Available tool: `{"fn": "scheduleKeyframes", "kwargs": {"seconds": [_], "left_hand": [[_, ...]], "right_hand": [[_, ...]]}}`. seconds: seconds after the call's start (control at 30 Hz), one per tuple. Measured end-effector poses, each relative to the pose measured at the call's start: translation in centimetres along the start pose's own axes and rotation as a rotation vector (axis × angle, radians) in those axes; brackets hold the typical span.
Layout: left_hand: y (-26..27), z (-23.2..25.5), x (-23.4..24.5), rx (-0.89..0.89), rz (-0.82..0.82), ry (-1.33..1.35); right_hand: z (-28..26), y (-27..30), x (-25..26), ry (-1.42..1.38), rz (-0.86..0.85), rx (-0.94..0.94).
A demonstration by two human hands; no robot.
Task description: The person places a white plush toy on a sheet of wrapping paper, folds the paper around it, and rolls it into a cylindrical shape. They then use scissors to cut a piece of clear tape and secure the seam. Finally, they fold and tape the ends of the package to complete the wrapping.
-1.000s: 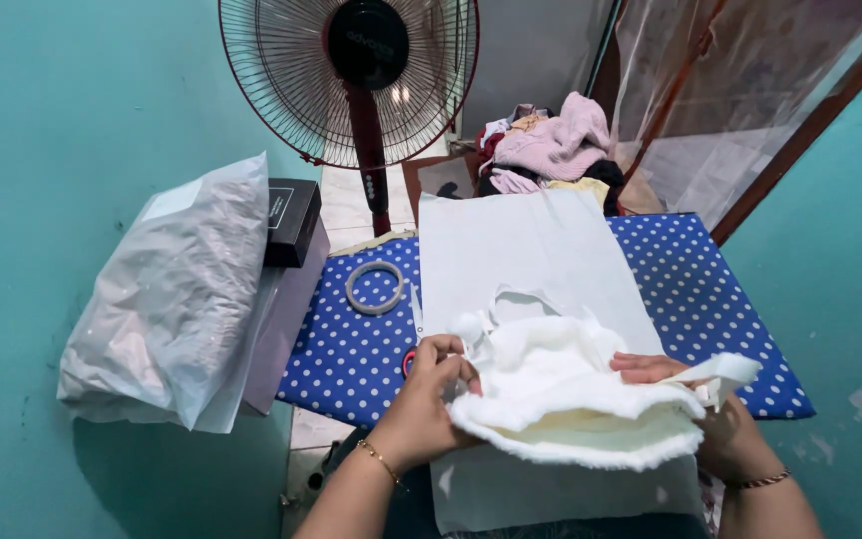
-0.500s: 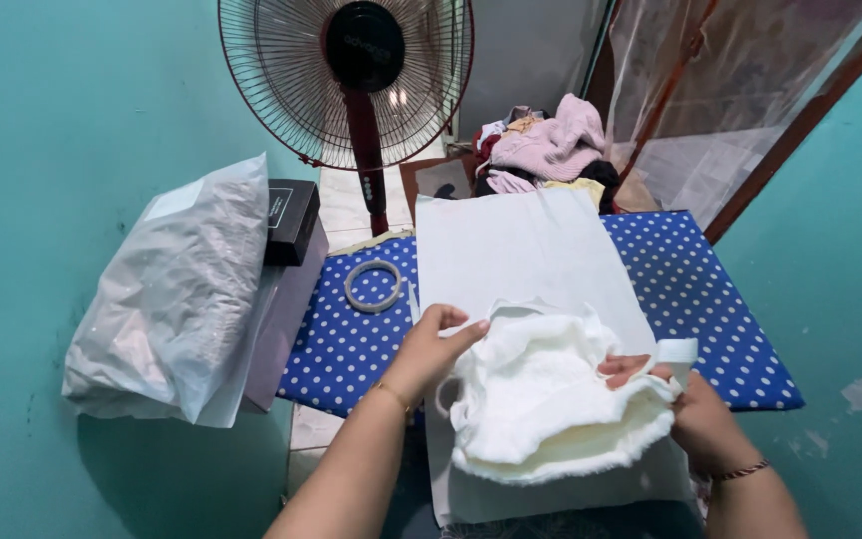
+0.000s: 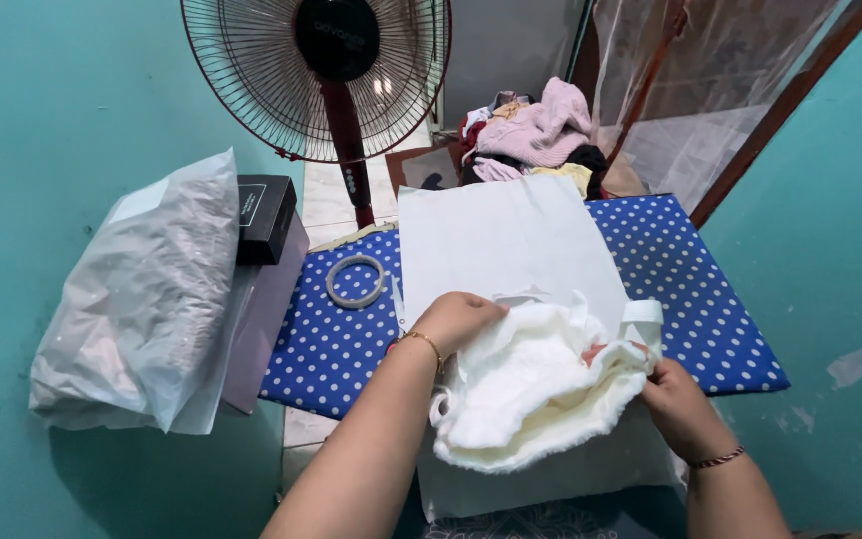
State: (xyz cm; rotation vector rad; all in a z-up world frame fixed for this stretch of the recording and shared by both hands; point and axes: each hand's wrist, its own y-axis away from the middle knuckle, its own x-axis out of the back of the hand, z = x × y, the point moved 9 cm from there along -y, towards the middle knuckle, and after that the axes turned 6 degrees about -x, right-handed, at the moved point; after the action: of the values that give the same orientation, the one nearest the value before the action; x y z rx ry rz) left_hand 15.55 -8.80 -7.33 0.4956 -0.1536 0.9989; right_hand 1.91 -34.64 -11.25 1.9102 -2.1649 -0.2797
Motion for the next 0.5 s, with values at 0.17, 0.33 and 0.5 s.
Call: {"fn": "scheduleKeyframes", "kwargs": {"seconds": [0.17, 0.33, 0.5], "left_hand": [[1.2, 4.0, 2.6, -0.420, 0.296, 0.143], [8.7, 9.1, 2.1, -1.000, 0.122, 0.317], [10.0, 8.0, -3.0, -0.581, -0.096, -0.260]], "right_hand": [[1.8, -0.9, 0.9, -0.044, 0.000, -0.005], [2.9, -1.7, 1.4, -0.126, 0.026, 0.001], [2.0, -1.5, 1.1, -0.117, 0.064, 0.022]]}}
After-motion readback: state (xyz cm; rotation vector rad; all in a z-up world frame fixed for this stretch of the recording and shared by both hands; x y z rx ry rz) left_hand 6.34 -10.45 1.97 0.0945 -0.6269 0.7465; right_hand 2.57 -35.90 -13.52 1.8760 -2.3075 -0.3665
